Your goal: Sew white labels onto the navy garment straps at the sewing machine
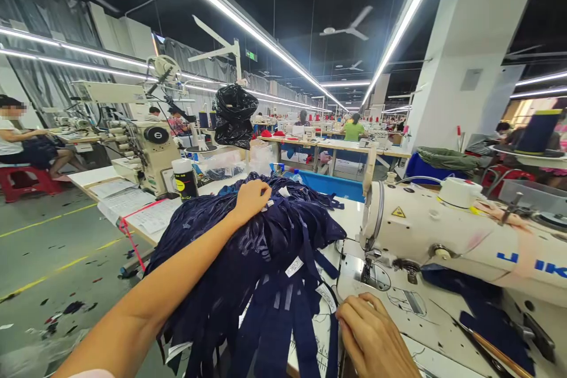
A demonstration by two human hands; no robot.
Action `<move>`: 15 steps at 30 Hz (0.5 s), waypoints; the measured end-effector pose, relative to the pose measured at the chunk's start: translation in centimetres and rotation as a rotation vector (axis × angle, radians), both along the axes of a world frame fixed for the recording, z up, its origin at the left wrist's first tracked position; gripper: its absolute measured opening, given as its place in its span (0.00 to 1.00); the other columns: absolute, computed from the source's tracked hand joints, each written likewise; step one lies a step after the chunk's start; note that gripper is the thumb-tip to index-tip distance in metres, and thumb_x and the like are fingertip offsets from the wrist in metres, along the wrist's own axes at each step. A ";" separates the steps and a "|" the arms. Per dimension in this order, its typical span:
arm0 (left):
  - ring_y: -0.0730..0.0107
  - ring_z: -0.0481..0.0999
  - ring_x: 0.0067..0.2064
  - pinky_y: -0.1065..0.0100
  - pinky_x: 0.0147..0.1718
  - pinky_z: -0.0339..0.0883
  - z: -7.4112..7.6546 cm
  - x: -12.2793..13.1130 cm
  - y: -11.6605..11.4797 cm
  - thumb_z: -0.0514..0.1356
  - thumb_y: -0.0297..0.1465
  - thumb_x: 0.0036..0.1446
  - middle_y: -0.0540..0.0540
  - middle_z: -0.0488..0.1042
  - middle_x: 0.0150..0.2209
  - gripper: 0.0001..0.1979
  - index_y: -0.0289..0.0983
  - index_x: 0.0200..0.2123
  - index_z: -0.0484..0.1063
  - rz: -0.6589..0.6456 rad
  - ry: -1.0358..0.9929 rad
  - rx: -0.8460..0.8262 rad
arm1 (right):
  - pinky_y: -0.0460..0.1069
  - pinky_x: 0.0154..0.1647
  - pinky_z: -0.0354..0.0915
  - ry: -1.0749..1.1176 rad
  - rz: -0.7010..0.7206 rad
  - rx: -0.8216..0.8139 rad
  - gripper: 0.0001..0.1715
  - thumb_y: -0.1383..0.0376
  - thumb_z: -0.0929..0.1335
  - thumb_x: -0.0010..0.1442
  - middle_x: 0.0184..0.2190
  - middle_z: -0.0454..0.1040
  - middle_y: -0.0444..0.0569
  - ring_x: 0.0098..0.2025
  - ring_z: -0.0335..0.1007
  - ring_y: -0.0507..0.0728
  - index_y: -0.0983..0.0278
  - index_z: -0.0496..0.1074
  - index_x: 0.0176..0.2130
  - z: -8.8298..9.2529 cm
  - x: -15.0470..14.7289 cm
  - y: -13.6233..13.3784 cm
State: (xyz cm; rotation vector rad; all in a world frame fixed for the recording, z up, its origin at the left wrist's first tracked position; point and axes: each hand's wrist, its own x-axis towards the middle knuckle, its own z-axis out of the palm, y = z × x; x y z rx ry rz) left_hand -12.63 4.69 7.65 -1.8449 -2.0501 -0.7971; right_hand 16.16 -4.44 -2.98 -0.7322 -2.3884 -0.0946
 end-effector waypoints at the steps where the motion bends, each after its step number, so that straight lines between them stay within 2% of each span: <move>1: 0.58 0.68 0.41 0.62 0.39 0.54 0.3 0.3 0.9 0.49 0.34 0.53 0.40 0.72 0.34 0.15 0.36 0.27 0.73 -0.001 0.014 -0.025 | 0.50 0.33 0.62 -0.006 0.005 0.004 0.12 0.71 0.56 0.58 0.23 0.67 0.44 0.26 0.64 0.53 0.61 0.63 0.28 0.1 -0.2 0.0; 5: 0.51 0.69 0.39 0.54 0.41 0.51 0.7 2.1 4.0 0.57 0.41 0.43 0.37 0.73 0.30 0.16 0.32 0.22 0.73 0.007 0.041 -0.138 | 0.52 0.36 0.62 -0.029 0.023 0.013 0.13 0.73 0.56 0.58 0.23 0.65 0.43 0.25 0.63 0.52 0.61 0.63 0.28 0.6 -1.0 -0.2; 8: 0.52 0.70 0.36 0.53 0.42 0.50 0.7 3.6 5.1 0.60 0.34 0.39 0.37 0.73 0.28 0.10 0.32 0.23 0.72 -0.008 0.051 -0.178 | 0.53 0.38 0.61 -0.055 0.011 -0.018 0.13 0.73 0.56 0.58 0.23 0.65 0.43 0.24 0.63 0.51 0.61 0.62 0.28 0.8 -1.2 -0.4; 10: 0.52 0.68 0.40 0.54 0.43 0.48 0.5 4.5 4.6 0.58 0.30 0.42 0.37 0.73 0.31 0.07 0.32 0.26 0.72 -0.025 0.066 -0.152 | 0.53 0.38 0.61 -0.059 -0.007 -0.043 0.12 0.73 0.56 0.58 0.23 0.65 0.43 0.25 0.63 0.51 0.61 0.62 0.27 0.9 -1.0 -0.5; 13: 0.56 0.65 0.44 0.56 0.44 0.48 -0.5 5.8 2.4 0.50 0.28 0.50 0.39 0.71 0.38 0.10 0.34 0.33 0.70 -0.093 0.034 -0.010 | 0.53 0.39 0.63 -0.051 -0.029 -0.061 0.12 0.73 0.57 0.57 0.26 0.68 0.44 0.29 0.65 0.52 0.61 0.64 0.31 0.8 -0.3 -0.4; 15: 0.62 0.66 0.42 0.61 0.43 0.52 -1.8 6.3 0.4 0.49 0.27 0.51 0.42 0.71 0.36 0.10 0.35 0.34 0.68 -0.244 -0.132 0.147 | 0.53 0.40 0.63 -0.055 -0.054 -0.059 0.11 0.72 0.58 0.57 0.33 0.70 0.48 0.35 0.67 0.55 0.61 0.66 0.37 0.6 0.0 0.0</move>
